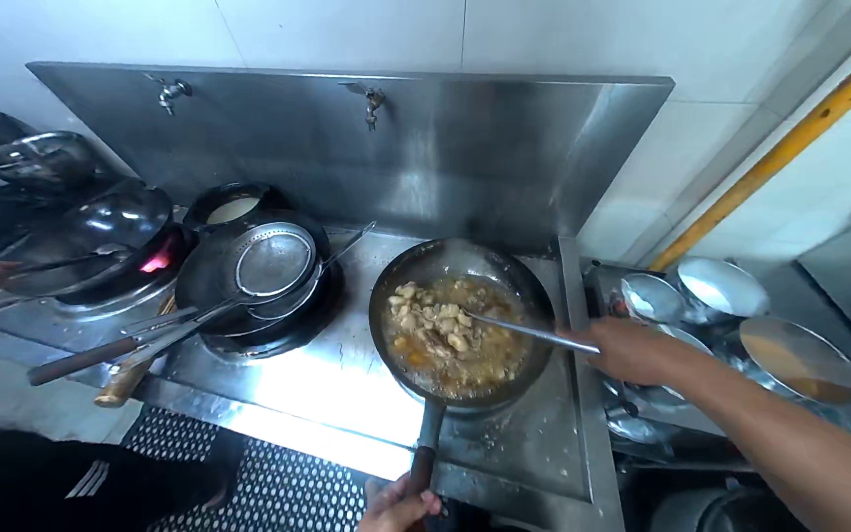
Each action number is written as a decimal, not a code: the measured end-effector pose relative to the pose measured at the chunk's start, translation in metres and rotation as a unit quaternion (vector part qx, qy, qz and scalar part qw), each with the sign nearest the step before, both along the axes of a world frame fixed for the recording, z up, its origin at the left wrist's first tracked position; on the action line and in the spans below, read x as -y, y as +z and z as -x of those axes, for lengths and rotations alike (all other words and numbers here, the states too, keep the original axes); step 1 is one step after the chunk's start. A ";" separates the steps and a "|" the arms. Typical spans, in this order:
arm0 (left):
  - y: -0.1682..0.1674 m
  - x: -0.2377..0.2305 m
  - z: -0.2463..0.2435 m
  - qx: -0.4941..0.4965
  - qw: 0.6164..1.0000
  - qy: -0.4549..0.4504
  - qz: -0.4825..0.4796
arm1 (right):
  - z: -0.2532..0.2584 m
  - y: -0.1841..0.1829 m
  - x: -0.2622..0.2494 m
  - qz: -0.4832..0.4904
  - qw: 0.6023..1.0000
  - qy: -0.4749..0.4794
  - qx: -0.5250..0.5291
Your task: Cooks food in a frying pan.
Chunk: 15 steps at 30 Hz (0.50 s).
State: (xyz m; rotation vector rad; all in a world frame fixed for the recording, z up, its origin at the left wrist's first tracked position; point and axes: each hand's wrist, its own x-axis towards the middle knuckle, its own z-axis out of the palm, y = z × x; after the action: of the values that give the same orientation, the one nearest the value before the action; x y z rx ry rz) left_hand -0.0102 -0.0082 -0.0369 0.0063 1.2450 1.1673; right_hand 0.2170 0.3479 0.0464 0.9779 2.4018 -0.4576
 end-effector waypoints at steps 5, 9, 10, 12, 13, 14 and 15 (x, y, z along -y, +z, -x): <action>0.006 0.000 -0.008 0.021 0.999 0.036 0.010 | -0.033 0.046 0.047 -0.045 0.998 0.000 0.052; 0.000 0.004 -0.003 0.076 0.997 0.011 0.002 | -0.073 0.071 0.060 -0.125 0.992 -0.014 -0.019; -0.001 0.003 -0.002 0.084 0.996 0.004 -0.001 | -0.083 0.077 0.062 -0.148 0.988 0.000 -0.043; -0.002 0.001 0.001 0.096 0.995 -0.003 -0.007 | -0.089 0.105 0.071 -0.153 0.987 0.004 -0.039; -0.002 -0.001 0.002 0.098 0.995 -0.005 -0.006 | -0.084 0.123 0.078 -0.132 0.991 -0.010 -0.008; -0.002 -0.002 0.002 0.097 0.995 -0.007 -0.003 | -0.075 0.139 0.085 -0.112 0.993 -0.025 0.033; -0.001 -0.003 0.002 0.095 0.995 -0.009 -0.001 | -0.065 0.150 0.091 -0.093 0.992 -0.036 0.079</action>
State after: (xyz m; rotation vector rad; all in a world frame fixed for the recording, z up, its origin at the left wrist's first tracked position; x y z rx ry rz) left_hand -0.0118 -0.0053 -0.0384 -0.0901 1.0744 1.1264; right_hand 0.2822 0.2565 0.1964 1.1407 2.3027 -0.1753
